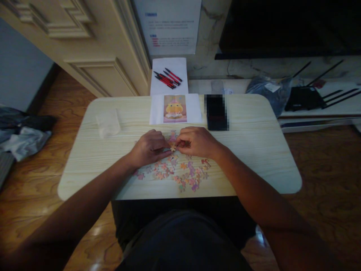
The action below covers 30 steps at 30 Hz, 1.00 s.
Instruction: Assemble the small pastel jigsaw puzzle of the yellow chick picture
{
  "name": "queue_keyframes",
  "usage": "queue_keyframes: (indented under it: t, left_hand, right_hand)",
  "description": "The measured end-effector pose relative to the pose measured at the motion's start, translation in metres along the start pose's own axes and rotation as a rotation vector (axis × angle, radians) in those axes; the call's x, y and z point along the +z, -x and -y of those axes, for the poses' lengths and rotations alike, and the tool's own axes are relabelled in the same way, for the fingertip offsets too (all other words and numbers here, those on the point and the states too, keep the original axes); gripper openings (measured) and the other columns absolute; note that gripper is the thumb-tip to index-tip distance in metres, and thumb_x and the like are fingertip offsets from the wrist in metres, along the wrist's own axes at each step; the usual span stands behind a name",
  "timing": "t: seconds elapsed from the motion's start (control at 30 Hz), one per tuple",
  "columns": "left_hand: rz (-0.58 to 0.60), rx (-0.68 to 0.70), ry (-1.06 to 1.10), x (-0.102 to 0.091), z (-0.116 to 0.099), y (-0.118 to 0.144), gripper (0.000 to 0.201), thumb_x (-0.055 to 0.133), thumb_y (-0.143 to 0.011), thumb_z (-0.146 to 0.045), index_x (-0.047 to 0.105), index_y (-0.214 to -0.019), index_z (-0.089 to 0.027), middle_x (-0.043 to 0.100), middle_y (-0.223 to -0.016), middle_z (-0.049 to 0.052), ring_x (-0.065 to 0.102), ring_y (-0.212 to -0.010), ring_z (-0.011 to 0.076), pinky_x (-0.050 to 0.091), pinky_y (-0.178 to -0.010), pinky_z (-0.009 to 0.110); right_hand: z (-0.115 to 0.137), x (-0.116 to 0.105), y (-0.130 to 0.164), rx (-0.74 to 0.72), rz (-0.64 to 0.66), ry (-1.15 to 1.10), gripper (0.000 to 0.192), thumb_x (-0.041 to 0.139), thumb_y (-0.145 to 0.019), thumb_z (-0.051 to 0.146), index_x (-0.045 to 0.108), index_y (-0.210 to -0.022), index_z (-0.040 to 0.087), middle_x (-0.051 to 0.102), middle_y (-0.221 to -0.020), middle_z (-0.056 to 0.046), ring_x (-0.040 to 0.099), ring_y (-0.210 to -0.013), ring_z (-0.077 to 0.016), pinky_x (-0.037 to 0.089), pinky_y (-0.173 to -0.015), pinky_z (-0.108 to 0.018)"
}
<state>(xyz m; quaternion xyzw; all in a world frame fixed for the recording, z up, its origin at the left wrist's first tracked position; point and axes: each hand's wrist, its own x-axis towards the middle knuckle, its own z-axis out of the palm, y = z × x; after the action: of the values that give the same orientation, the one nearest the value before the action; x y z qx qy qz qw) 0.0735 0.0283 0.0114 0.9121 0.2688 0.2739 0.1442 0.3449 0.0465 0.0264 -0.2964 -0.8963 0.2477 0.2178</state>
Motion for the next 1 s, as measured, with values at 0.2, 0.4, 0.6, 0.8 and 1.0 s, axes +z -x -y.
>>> queue_keyframes:
  t: [0.2, 0.4, 0.6, 0.8, 1.0]
  left_hand:
    - [0.025, -0.010, -0.011, -0.0002, -0.0003, -0.0007, 0.027, 0.073, -0.108, -0.036, 0.080, -0.088, -0.020, 0.068, -0.073, 0.002, 0.062, -0.072, 0.0187, 0.044, -0.072, 0.036]
    - [0.009, -0.012, 0.000, -0.0059, 0.0012, 0.0003, 0.026, 0.069, -0.109, -0.034, 0.081, -0.091, -0.020, 0.068, -0.072, 0.002, 0.062, -0.071, 0.0183, 0.045, -0.073, 0.037]
    - [0.020, -0.022, -0.004, -0.0065, 0.0001, 0.0011, 0.018, 0.069, -0.107, -0.032, 0.082, -0.101, -0.020, 0.070, -0.077, 0.003, 0.064, -0.075, 0.0198, 0.047, -0.075, 0.036]
    - [0.042, -0.026, -0.018, -0.0038, 0.0010, 0.0018, 0.019, 0.069, -0.107, -0.032, 0.083, -0.103, -0.020, 0.071, -0.078, 0.004, 0.066, -0.077, 0.0204, 0.049, -0.076, 0.036]
    - [0.036, -0.033, -0.007, -0.0041, 0.0003, 0.0010, 0.021, 0.068, -0.107, -0.031, 0.083, -0.100, -0.020, 0.070, -0.077, 0.003, 0.065, -0.076, 0.0201, 0.048, -0.076, 0.036]
  right_hand:
    - [-0.0016, 0.0016, -0.0010, 0.019, 0.030, 0.007, 0.011, 0.074, -0.098, 0.023, 0.080, -0.090, 0.022, 0.071, -0.080, -0.001, 0.062, -0.075, -0.0168, 0.044, -0.074, -0.031]
    - [-0.0010, 0.0024, -0.0020, 0.011, 0.024, 0.052, 0.013, 0.074, -0.100, 0.025, 0.078, -0.088, 0.021, 0.072, -0.082, -0.002, 0.063, -0.077, -0.0176, 0.045, -0.076, -0.032]
    - [-0.0001, 0.0029, -0.0023, 0.003, 0.023, 0.074, 0.010, 0.074, -0.099, 0.024, 0.078, -0.090, 0.022, 0.073, -0.083, -0.002, 0.063, -0.079, -0.0190, 0.045, -0.077, -0.034]
    - [0.0006, 0.0036, -0.0027, 0.001, 0.010, 0.088, 0.010, 0.072, -0.098, 0.022, 0.077, -0.089, 0.022, 0.072, -0.083, -0.002, 0.063, -0.080, -0.0190, 0.045, -0.077, -0.033]
    - [0.0017, 0.0048, -0.0031, 0.006, 0.014, 0.087, 0.010, 0.072, -0.099, 0.022, 0.078, -0.091, 0.022, 0.072, -0.083, -0.002, 0.064, -0.080, -0.0189, 0.045, -0.076, -0.033]
